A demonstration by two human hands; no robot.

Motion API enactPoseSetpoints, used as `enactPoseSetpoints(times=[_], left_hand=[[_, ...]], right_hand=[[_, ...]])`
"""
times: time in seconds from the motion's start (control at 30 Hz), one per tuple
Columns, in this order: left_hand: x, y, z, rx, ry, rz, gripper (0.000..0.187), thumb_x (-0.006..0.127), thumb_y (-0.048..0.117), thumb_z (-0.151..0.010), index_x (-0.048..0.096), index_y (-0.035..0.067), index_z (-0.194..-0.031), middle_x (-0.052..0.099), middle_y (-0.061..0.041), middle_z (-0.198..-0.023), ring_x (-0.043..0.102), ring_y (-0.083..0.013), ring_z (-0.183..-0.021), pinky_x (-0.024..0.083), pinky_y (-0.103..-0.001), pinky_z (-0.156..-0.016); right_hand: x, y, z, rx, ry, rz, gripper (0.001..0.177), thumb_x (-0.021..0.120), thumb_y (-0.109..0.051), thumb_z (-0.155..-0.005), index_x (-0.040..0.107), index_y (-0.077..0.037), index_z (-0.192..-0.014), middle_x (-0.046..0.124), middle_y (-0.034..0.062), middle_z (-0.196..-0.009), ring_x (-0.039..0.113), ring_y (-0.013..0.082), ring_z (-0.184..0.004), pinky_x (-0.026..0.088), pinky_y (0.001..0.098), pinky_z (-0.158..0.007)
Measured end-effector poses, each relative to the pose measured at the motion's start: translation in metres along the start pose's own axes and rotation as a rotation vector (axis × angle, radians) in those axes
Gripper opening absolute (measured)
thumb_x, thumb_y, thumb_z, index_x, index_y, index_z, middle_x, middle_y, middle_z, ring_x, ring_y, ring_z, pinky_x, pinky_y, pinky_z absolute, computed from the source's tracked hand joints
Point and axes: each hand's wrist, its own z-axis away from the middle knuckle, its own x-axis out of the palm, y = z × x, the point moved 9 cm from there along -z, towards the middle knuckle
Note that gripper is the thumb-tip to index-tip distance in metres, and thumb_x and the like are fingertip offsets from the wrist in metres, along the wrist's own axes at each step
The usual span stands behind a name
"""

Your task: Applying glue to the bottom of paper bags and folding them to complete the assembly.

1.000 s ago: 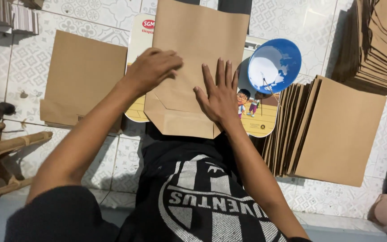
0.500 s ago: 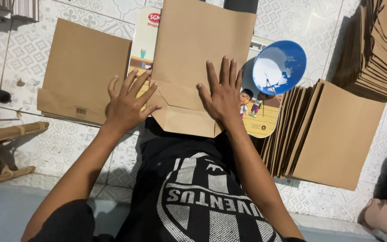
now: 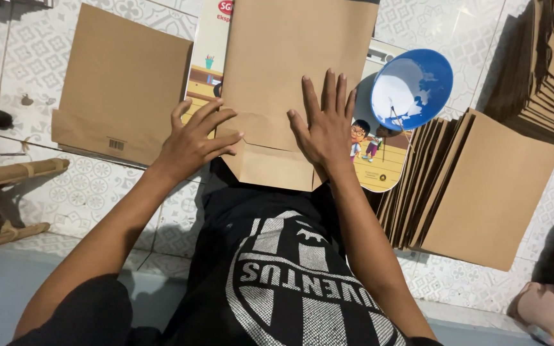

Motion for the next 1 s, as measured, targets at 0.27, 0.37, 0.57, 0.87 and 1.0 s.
enactPoseSetpoints(times=[0.27,0.37,0.57,0.87,1.0], left_hand=[[-0.003,0.005,-0.007,0.016,-0.040,0.091,0.024,0.058,0.057,-0.092,0.074,0.042,-0.104,0.064,0.007,-0.145,0.047,-0.0167,-0.147,0.015,-0.053,-0.115],[-0.003,0.004,-0.004,0.011,-0.036,0.109,0.027,0.056,0.054,-0.097,0.071,0.037,-0.112,0.066,0.007,-0.141,0.052,-0.0135,-0.143,0.018,-0.050,-0.113],[-0.001,0.000,-0.008,-0.043,-0.047,0.131,0.040,0.060,0.050,-0.100,0.064,0.024,-0.131,0.066,0.004,-0.142,0.055,-0.0134,-0.139,0.021,-0.050,-0.112],[-0.006,-0.004,-0.008,-0.229,-0.002,0.025,0.037,0.064,0.047,-0.104,0.066,0.021,-0.130,0.068,0.004,-0.139,0.057,-0.0178,-0.137,0.021,-0.054,-0.112],[-0.004,-0.002,-0.014,-0.282,0.055,-0.097,0.038,0.063,0.050,-0.107,0.069,0.019,-0.129,0.068,0.000,-0.140,0.057,-0.0215,-0.135,0.023,-0.053,-0.109]], right_hand=[[0.001,0.004,0.000,0.001,0.039,-0.004,0.071,0.040,-0.064,-0.103,0.036,-0.027,-0.164,0.020,0.0220,-0.170,0.008,0.0438,-0.158,0.001,0.0602,-0.126],[-0.011,-0.005,0.006,-0.066,0.182,-0.045,0.065,0.053,-0.057,-0.104,0.047,-0.020,-0.157,0.033,0.0218,-0.163,0.020,0.0431,-0.154,0.010,0.0589,-0.125],[-0.061,-0.014,0.058,-0.416,0.707,-0.227,0.023,0.079,-0.016,-0.089,0.076,-0.014,-0.112,0.069,0.0084,-0.101,0.070,0.0316,-0.091,0.056,0.0451,-0.084],[-0.051,0.074,0.137,-0.055,0.726,-0.470,0.015,0.076,-0.023,-0.095,0.083,-0.011,-0.102,0.078,0.0022,-0.075,0.072,0.0234,-0.064,0.058,0.0359,-0.066],[-0.080,0.107,0.155,0.314,0.797,-0.584,0.015,0.064,-0.009,-0.106,0.077,-0.003,-0.101,0.067,0.0074,-0.057,0.064,0.0190,-0.051,0.053,0.0341,-0.060]])
